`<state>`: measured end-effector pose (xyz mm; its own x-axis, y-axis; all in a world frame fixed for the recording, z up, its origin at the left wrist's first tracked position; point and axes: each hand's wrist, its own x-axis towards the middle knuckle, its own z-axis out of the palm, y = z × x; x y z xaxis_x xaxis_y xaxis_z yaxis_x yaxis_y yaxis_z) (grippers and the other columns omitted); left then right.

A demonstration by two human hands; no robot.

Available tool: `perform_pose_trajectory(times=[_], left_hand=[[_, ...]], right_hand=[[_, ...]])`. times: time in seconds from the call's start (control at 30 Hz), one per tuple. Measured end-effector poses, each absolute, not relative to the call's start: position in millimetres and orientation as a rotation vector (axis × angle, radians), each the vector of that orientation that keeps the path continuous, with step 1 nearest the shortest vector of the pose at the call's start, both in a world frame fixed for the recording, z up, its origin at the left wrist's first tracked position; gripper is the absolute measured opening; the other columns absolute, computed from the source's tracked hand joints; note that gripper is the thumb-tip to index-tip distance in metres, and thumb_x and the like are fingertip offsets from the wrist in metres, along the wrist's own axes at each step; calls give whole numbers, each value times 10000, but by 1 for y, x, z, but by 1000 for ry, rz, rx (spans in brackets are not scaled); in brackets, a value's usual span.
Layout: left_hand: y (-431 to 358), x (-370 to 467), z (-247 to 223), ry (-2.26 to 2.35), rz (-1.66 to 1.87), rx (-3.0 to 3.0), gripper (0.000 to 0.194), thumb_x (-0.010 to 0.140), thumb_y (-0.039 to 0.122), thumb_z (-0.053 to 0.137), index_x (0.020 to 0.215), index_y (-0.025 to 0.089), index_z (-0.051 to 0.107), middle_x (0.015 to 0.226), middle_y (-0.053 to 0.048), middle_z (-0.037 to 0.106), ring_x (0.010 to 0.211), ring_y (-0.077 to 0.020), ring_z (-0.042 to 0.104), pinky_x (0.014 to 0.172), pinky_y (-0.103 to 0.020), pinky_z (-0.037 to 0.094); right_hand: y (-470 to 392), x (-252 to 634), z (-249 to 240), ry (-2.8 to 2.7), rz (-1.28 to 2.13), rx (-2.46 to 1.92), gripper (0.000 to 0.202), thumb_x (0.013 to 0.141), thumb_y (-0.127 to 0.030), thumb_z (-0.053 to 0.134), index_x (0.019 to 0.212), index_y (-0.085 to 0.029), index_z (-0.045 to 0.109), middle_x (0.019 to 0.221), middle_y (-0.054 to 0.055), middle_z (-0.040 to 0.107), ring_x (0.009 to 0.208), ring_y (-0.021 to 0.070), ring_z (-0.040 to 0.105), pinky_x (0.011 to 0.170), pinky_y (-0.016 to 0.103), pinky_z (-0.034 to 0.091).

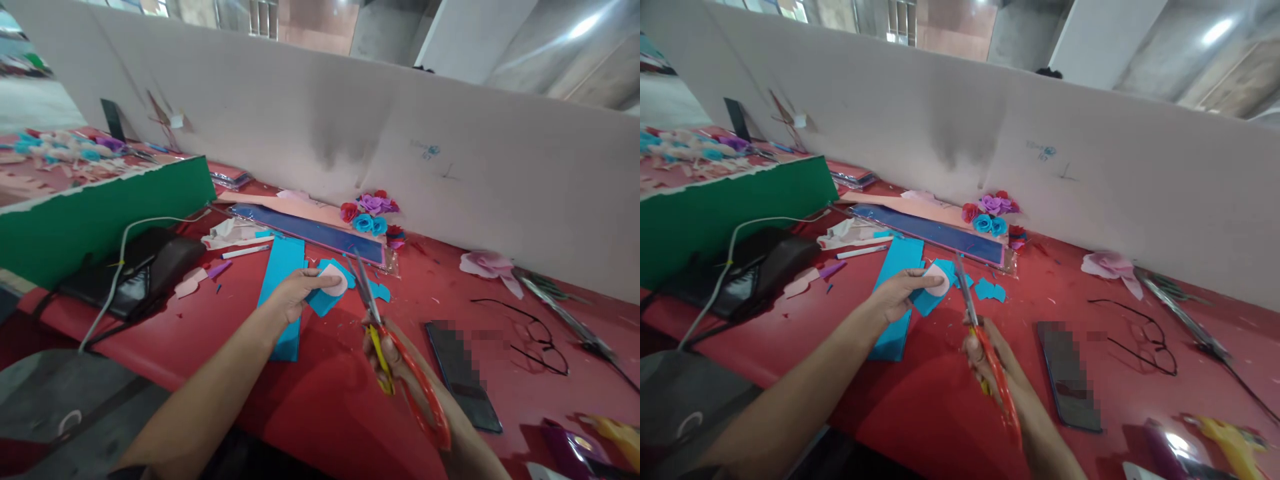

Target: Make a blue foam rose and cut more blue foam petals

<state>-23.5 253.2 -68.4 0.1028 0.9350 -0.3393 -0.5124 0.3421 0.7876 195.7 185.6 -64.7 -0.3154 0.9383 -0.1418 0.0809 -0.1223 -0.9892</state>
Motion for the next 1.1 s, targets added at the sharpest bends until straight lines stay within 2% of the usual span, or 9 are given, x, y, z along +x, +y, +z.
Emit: perform_pose_trajectory(times=[0.13,0.33,0.5,0.73,0.9,0.97,1.1], left_hand=[[251,-22,-69,890,1153,613,262,526,283,873,711,141,753,722,-66,736,627,-133,631,604,-233,476],[246,-8,-75,888,1077,753,275,515,276,874,730,160,747,742,-48,731,642,-129,621,652,-247,476],[244,-1,-79,911,1029,807,248,548,281,857,736,164,745,745,-45,725,653,-133,624,688,-266,480],[243,3,-79,979,1033,916,253,561,284,843,732,149,714,778,-46,723,677,-137,621,697,-268,479],[242,6,-80,986,1186,961,378,558,241,837,859,200,612,702,21,654,651,-124,593,626,-243,462],[240,8,-80,990,1249,1016,366,595,237,816,873,222,579,699,44,614,649,-110,572,610,-226,449],[238,8,-79,1024,1328,1111,335,665,227,768,931,251,566,863,32,612,695,-101,568,629,-221,448]], right_hand=[[202,178,-55,-1206,1499,-1135,344,798,-460,674,1066,-275,564,773,-14,558,562,111,484,450,228,395],[235,160,-61,-1178,1294,-976,444,678,-301,794,1050,-296,553,826,-34,606,602,113,540,500,239,432],[236,164,-80,-1129,1302,-984,426,650,-278,806,1012,-279,582,727,-54,593,563,109,538,497,243,438],[230,166,-73,-1160,1229,-1092,436,635,-284,793,1014,-264,578,696,-46,610,589,128,567,578,285,487],[230,164,-73,-1166,1187,-1092,489,610,-264,790,1042,-258,560,708,-44,621,632,143,593,646,312,498],[230,163,-73,-1159,1186,-1110,482,613,-263,784,1038,-259,556,704,-46,616,620,140,583,634,309,492],[230,163,-74,-1119,1200,-1112,446,619,-255,775,1015,-259,572,693,-46,601,612,132,565,600,285,470]])
